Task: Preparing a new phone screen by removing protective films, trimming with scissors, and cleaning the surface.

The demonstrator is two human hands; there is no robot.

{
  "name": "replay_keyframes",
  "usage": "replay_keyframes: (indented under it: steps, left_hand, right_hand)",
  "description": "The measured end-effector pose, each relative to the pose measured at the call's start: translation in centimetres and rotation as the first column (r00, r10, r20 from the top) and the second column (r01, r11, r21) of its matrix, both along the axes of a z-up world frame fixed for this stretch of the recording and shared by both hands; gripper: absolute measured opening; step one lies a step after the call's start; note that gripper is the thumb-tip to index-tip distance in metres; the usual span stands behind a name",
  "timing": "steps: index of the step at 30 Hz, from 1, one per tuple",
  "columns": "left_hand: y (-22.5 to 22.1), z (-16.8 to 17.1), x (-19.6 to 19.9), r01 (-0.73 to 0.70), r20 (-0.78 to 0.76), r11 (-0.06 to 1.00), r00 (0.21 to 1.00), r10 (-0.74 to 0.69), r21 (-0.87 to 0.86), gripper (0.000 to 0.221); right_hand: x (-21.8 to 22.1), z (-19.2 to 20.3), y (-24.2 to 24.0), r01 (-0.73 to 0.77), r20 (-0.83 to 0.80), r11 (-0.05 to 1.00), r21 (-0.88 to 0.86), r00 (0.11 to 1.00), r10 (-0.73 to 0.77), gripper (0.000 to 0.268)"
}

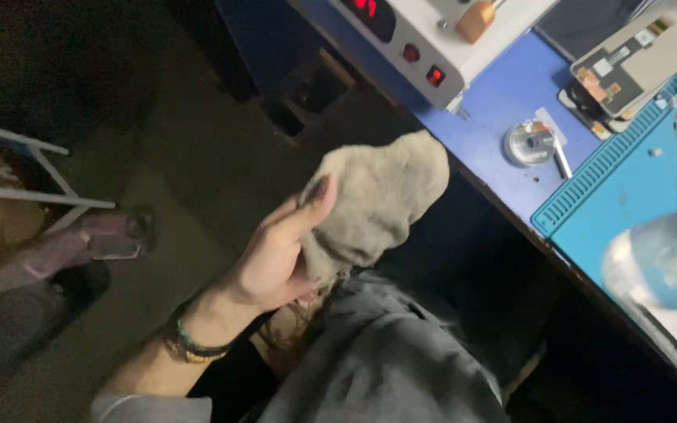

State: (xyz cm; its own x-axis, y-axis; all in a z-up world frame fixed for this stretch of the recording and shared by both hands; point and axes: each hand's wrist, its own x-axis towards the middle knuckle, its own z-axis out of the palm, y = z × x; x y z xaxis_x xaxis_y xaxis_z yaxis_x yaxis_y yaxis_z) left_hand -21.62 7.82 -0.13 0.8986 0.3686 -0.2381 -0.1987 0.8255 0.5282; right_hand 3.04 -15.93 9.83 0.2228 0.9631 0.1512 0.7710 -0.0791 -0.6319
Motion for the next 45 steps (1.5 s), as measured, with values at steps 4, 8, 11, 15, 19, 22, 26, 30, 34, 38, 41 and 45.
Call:
replay_keyframes:
  steps: [4, 8, 11, 15, 19, 22, 26, 30, 34, 38, 41, 45]
  left_hand:
    - [-1.6, 0.1, 0.1, -0.037, 0.128, 0.999, 0.991, 0.033, 0.031, 0.058]
    - [-3.1, 1.4, -0.3, -0.096, 0.081, 0.989, 0.993, 0.087, 0.116, 0.064]
    - [-3.3, 1.4, -0.8, -0.126, 0.109, 0.986, 0.988, 0.114, 0.113, 0.064]
    - [-3.4, 1.0, -1.2, -0.147, 0.126, 0.985, 0.983, 0.135, 0.093, 0.066]
    - [-3.2, 0.5, -1.1, -0.139, 0.153, 0.990, 0.980, 0.131, 0.040, 0.061]
    - [-2.7, -0.8, -1.2, -0.096, 0.187, 0.995, 0.978, 0.093, 0.007, 0.057]
    - [-3.0, -1.3, -1.4, -0.098, 0.106, 0.995, 0.989, 0.099, -0.010, 0.054]
    - [-3.0, -1.8, -1.8, -0.057, 0.074, 0.995, 0.995, 0.064, -0.085, 0.057]
    - [-2.6, -0.7, -1.6, 0.053, 0.174, 0.992, 0.984, -0.032, -0.117, 0.056]
    - [-2.6, -0.6, -1.5, 0.025, 0.135, 0.995, 0.991, -0.012, -0.098, 0.054]
    - [-2.9, -0.2, -1.4, 0.015, 0.159, 0.991, 0.987, 0.006, -0.130, 0.052]
    - [-2.9, -0.2, -1.4, -0.030, 0.116, 0.998, 0.993, 0.037, -0.063, 0.054]
  right_hand:
    - [-5.4, -1.7, 0.5, 0.019, 0.006, 1.000, -0.005, 1.000, -0.019, 0.081]
    - [-9.3, -4.2, 2.6, -0.088, 0.058, 0.985, 0.149, 0.995, 0.080, 0.069]
    - [-10.3, -4.6, 3.4, -0.101, 0.004, 0.990, 0.102, 0.995, 0.101, 0.075]
    - [-10.4, -3.8, 3.6, -0.088, -0.004, 0.989, 0.121, 0.996, 0.089, 0.076]
    - [-9.7, -4.8, 4.2, -0.128, 0.043, 0.984, 0.122, 0.991, 0.124, 0.068]
    - [-9.7, -5.4, 4.5, -0.120, -0.088, 0.990, 0.072, 0.988, 0.126, 0.076]
    - [-9.6, -6.2, 4.1, -0.119, -0.086, 0.988, 0.102, 0.988, 0.128, 0.073]
    - [-10.1, -7.9, 4.0, -0.139, -0.062, 0.980, 0.143, 0.987, 0.149, 0.058]
    - [-10.1, -8.1, 4.0, -0.147, -0.110, 0.960, 0.240, 0.978, 0.177, 0.065]
    - [-9.5, -8.3, 3.8, -0.130, -0.070, 0.974, 0.186, 0.987, 0.146, 0.065]
    - [-9.1, -8.7, 3.4, -0.142, -0.130, 0.974, 0.178, 0.977, 0.167, 0.060]
    - [-8.4, -7.1, 3.2, -0.123, -0.249, 0.970, 0.211, 0.953, 0.175, 0.075]
